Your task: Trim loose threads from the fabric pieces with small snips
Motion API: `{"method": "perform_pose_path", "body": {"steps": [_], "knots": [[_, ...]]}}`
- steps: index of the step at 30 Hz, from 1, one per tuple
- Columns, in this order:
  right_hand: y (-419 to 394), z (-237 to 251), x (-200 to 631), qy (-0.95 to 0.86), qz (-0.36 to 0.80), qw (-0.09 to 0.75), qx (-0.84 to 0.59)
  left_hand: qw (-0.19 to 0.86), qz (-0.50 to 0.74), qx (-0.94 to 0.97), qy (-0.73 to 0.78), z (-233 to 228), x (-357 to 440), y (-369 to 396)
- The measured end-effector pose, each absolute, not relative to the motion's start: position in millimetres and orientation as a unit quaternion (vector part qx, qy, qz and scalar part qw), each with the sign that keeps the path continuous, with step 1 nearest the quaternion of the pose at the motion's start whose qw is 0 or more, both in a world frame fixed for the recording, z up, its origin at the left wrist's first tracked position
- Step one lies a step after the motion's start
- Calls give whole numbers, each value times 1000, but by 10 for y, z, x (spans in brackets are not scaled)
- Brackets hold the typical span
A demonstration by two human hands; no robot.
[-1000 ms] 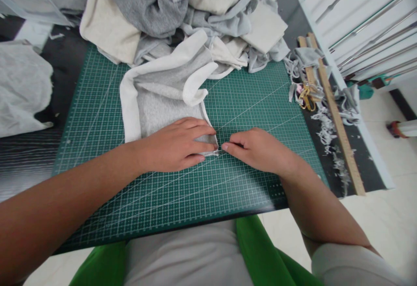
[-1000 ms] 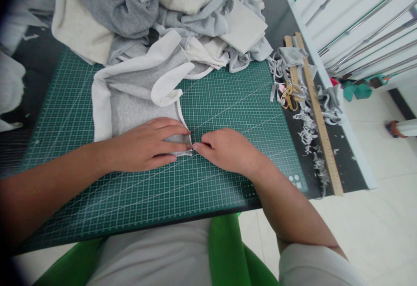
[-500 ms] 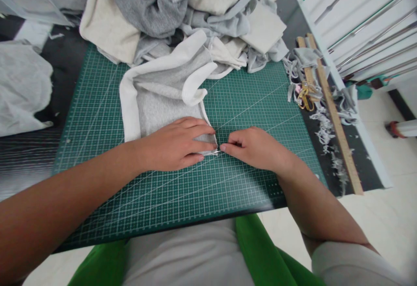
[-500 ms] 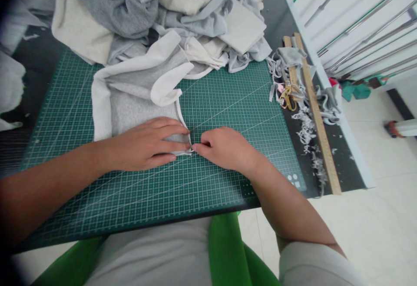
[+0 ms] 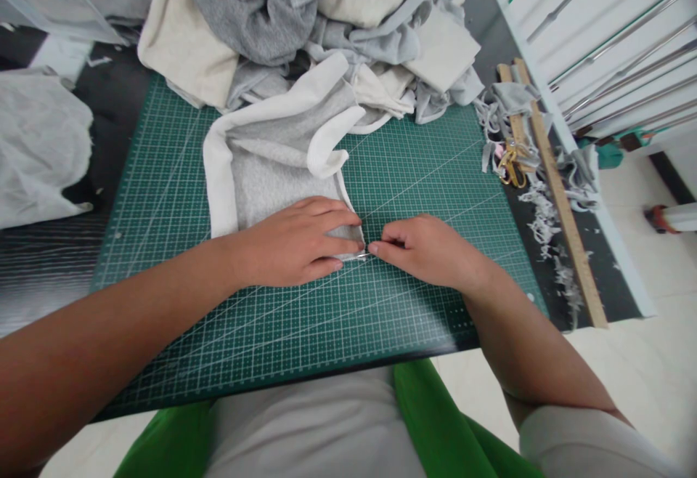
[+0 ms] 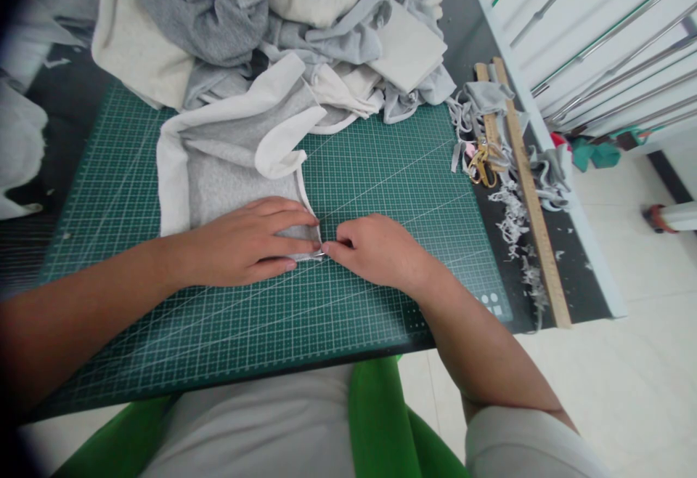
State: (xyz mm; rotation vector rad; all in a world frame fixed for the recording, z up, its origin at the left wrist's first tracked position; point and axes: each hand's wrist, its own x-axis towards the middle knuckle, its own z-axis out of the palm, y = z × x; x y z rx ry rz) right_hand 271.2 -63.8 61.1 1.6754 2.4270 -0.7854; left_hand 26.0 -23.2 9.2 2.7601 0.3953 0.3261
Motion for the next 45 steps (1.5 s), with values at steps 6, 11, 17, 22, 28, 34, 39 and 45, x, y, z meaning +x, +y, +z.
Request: {"method": "perform_pose_path", "body": {"steps": [6, 11, 17, 22, 28, 34, 39, 45], "knots": [[-632, 618, 2727, 791, -253, 51, 555, 168, 109, 970, 139, 97, 258, -231], [-631, 619, 2733, 794, -252, 54, 551, 169, 113, 969, 138, 108, 259, -233], [-647, 608, 2704, 793, -256, 50, 550, 166, 105, 970, 140, 115, 264, -236], [-659, 607, 2689, 796, -256, 41, 547, 166, 105, 970, 142, 108, 260, -238], [-651, 596, 2711, 795, -259, 35, 548, 166, 104, 971, 140, 106, 255, -233], [-676, 601, 2682, 789, -236, 47, 565, 161, 100, 971, 144, 104, 263, -237], [-679, 585, 2681, 788, -213, 53, 576, 163, 108, 971, 141, 96, 260, -238], [-608, 546, 2756, 792, -246, 31, 559, 190, 153, 963, 117, 108, 236, -216]]}}
